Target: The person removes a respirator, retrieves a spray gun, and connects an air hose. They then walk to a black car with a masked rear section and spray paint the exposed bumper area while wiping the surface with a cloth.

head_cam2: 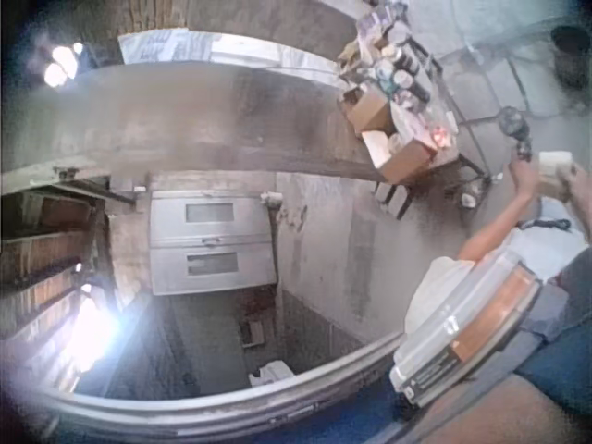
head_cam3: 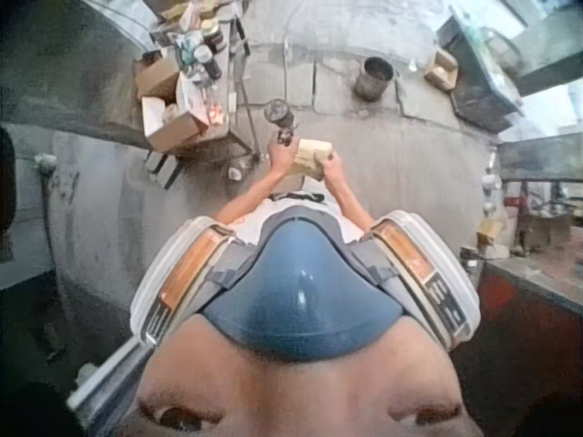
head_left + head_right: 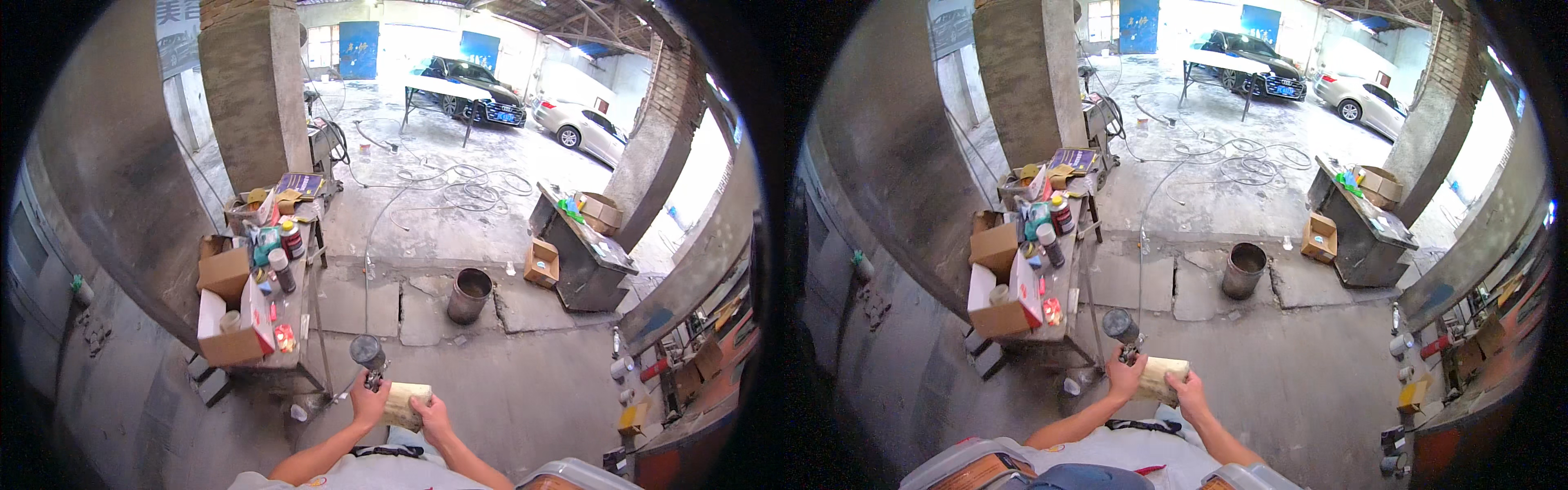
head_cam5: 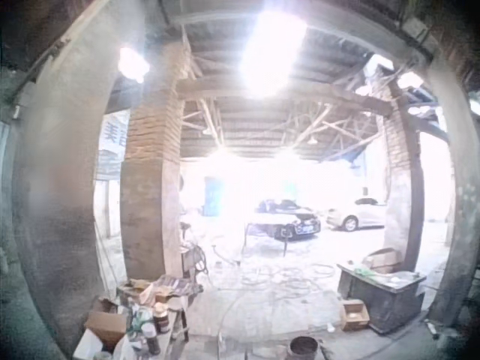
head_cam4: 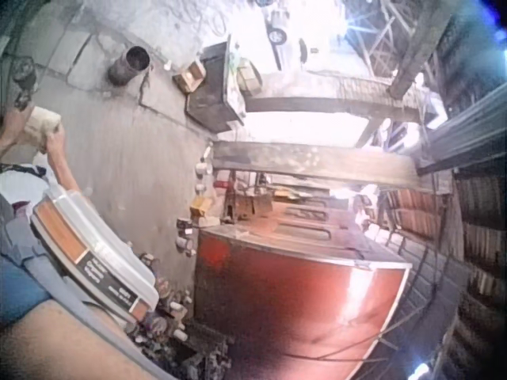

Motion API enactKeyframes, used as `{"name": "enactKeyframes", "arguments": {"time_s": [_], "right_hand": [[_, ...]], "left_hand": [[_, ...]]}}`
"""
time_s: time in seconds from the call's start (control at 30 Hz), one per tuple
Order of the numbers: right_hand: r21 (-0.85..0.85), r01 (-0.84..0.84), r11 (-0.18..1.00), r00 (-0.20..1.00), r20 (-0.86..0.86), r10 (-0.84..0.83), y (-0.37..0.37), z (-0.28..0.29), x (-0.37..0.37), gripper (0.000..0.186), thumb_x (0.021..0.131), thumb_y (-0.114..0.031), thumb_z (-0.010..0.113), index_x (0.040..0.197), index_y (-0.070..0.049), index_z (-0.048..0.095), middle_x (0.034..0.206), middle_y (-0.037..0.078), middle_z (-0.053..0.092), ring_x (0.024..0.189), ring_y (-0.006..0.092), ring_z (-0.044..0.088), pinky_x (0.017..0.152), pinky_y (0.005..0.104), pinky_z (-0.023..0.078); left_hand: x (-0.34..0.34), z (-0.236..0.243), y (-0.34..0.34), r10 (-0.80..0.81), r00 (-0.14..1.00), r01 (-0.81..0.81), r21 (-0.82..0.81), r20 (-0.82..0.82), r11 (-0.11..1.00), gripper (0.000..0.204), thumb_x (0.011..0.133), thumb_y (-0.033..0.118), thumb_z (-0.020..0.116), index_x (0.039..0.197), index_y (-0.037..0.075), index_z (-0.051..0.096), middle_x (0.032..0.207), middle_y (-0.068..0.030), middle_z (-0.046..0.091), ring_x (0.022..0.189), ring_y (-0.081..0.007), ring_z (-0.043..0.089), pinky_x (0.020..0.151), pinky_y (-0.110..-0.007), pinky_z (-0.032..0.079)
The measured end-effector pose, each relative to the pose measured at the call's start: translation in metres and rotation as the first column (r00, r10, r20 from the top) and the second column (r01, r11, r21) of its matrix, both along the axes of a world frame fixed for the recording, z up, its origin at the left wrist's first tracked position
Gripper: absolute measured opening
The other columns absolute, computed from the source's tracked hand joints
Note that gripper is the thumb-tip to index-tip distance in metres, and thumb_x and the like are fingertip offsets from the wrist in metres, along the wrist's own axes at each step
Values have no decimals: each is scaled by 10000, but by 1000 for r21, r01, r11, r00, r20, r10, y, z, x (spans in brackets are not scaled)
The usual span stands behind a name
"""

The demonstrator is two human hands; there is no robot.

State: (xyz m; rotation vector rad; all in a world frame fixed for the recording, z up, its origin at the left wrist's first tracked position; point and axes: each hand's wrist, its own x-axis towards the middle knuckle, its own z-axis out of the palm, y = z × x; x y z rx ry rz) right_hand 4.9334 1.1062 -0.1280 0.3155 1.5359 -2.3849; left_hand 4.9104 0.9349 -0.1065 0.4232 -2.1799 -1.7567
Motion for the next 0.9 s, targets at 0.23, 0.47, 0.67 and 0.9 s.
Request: {"name": "enactKeyframes", "arguments": {"time_s": [0.23,0.47,0.67,0.9], "right_hand": [[140,-226,964,973,-23,231,-6,31,-232,248,924,-100,734,1147,-6,679,1062,44,715,944,131,646,857,304,521],[292,-443,848,883,-21,469,-34,49,-414,216,942,-112,715,1114,15,678,1003,17,707,894,99,628,824,286,516],[403,-341,849,928,-3,374,-29,26,-561,239,937,-33,675,1167,32,681,1072,65,726,936,127,652,854,304,518],[361,-181,915,980,147,136,-24,52,-749,290,965,-61,651,1229,56,636,1220,100,689,1087,186,655,950,334,503]], "left_hand": [[-181,29,-18,155,987,-156,33,37,987,295,816,131,784,1017,-19,629,747,-53,671,680,-134,630,653,-331,525],[-316,23,-41,292,955,-294,35,58,955,319,820,127,775,1072,-9,635,803,-90,701,724,-173,671,678,-341,534],[-476,-18,-46,282,959,-282,6,-4,959,361,829,154,759,1127,1,623,819,-112,689,732,-222,672,704,-359,537],[-711,-3,-80,162,985,-152,142,-65,978,405,847,177,758,1195,8,639,762,-77,665,674,-170,638,660,-347,530]]}}
